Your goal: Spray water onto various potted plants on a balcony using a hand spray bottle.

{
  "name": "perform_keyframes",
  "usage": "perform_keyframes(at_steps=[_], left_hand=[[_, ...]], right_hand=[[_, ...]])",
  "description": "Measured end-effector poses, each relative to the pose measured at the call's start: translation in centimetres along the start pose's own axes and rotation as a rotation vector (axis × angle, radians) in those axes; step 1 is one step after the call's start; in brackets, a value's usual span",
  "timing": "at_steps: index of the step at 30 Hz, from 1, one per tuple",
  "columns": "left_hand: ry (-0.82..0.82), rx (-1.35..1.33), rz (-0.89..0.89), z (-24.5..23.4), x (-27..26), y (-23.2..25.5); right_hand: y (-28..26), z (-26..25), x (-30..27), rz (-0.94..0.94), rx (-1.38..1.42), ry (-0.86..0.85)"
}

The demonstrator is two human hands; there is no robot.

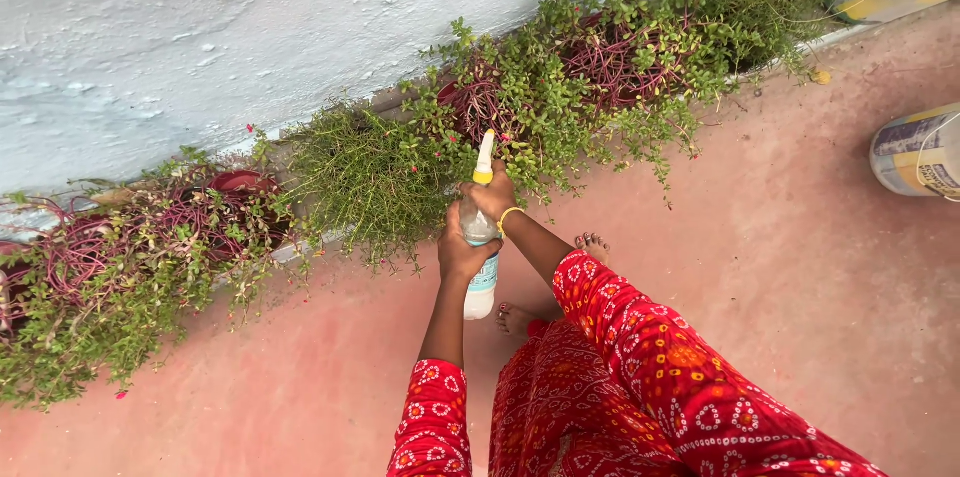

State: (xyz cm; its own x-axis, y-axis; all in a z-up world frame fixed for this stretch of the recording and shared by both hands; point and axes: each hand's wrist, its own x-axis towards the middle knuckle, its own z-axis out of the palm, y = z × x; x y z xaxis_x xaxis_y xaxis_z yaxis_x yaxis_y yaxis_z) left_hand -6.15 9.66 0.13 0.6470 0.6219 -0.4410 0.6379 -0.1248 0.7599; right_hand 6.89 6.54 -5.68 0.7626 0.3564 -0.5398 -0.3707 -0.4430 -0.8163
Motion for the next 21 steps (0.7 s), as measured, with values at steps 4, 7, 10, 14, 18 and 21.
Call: perform_keyframes(at_steps=[4, 7, 10, 14, 18, 21], left_hand=[[0.000, -0.015, 0.036, 0.0, -0.1, -0.1], [0.000, 0.006, 0.024, -0.1, -0.2, 0.0], [0.026, -0.004, 0.064, 0.0, -0.5, -0.2], [0.008, -0.002, 0.053, -0.3, -0.7, -0.3], [0.031, 0.061, 0.072, -0.2, -0.6, -0.9], [0.009, 0.015, 0.043, -0.9, -1.5, 0.4]], right_hand=[[0.1, -0.1, 0.0, -0.030, 0.044, 0.000], [-0.1, -0.2, -0.2, 0.001, 0.051, -0.008], [-0.3, -0.4, -0.7, 0.009, -0.048, 0.006], [-0.5, -0.1, -1.0, 0.010, 0.045, 0.005], [0.0, 0.0, -1.0, -0.046, 0.085, 0.022], [0.3, 0.2, -1.0, -0.038, 0.060, 0.055]])
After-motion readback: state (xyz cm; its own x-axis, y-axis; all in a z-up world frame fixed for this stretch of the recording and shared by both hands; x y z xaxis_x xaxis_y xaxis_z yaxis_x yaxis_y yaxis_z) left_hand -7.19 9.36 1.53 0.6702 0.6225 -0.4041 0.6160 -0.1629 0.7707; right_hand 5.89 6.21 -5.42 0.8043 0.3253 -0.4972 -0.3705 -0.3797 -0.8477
